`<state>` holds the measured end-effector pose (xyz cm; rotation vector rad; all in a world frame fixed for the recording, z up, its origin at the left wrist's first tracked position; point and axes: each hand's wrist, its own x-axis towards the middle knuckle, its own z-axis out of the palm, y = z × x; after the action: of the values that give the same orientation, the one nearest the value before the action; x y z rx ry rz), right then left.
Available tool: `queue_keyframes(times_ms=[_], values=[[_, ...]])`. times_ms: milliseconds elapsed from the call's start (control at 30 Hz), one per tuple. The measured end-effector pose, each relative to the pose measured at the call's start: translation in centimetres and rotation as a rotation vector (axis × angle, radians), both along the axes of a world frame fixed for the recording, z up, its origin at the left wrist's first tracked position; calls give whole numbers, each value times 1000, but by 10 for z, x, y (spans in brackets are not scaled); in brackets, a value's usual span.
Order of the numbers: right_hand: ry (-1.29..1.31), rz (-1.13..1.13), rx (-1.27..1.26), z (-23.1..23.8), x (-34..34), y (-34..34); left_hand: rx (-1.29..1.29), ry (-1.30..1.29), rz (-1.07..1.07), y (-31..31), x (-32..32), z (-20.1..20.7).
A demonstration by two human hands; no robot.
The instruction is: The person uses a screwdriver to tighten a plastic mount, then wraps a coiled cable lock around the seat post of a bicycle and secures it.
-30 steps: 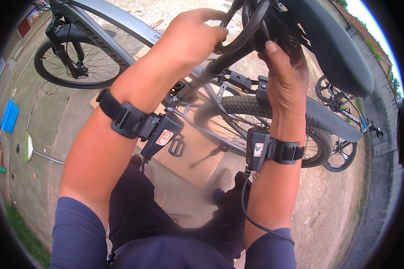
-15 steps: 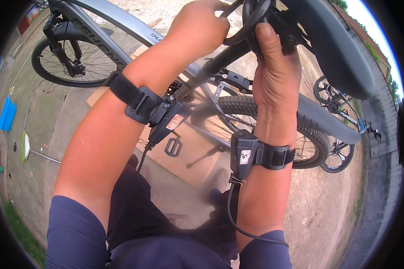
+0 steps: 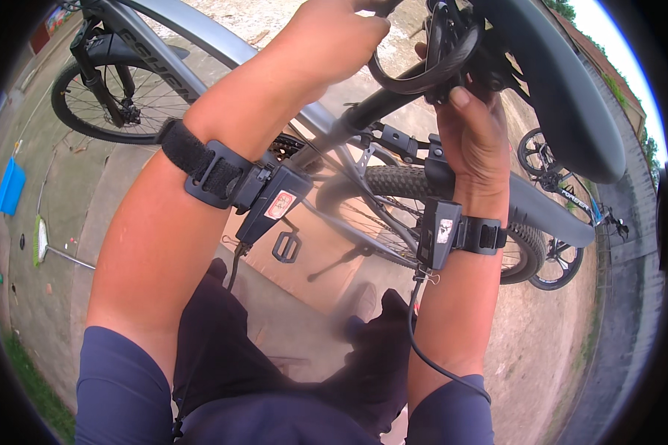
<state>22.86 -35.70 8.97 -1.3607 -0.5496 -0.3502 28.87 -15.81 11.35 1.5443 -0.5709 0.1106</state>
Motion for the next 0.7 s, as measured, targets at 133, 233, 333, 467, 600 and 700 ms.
queue_keyframes(times_ms=[133, 233, 333, 467, 600, 700], values=[[-18, 49, 134, 3, -9, 15, 101, -58, 47, -8, -3, -2], [-4, 79, 295, 0, -6, 24, 279, -508, 207, -13, 18, -34], [12, 87, 280, 0, -1, 16, 40, -212, 11, -12, 13, -30], [-29, -153, 17, 0, -6, 16, 103, -34, -4, -6, 14, -34], [-74, -215, -22, 2, -8, 19, 29, 92, -8, 5, 2, -24], [-127, -205, -37, -1, -5, 16, 36, 119, 29, 12, 0, -21]])
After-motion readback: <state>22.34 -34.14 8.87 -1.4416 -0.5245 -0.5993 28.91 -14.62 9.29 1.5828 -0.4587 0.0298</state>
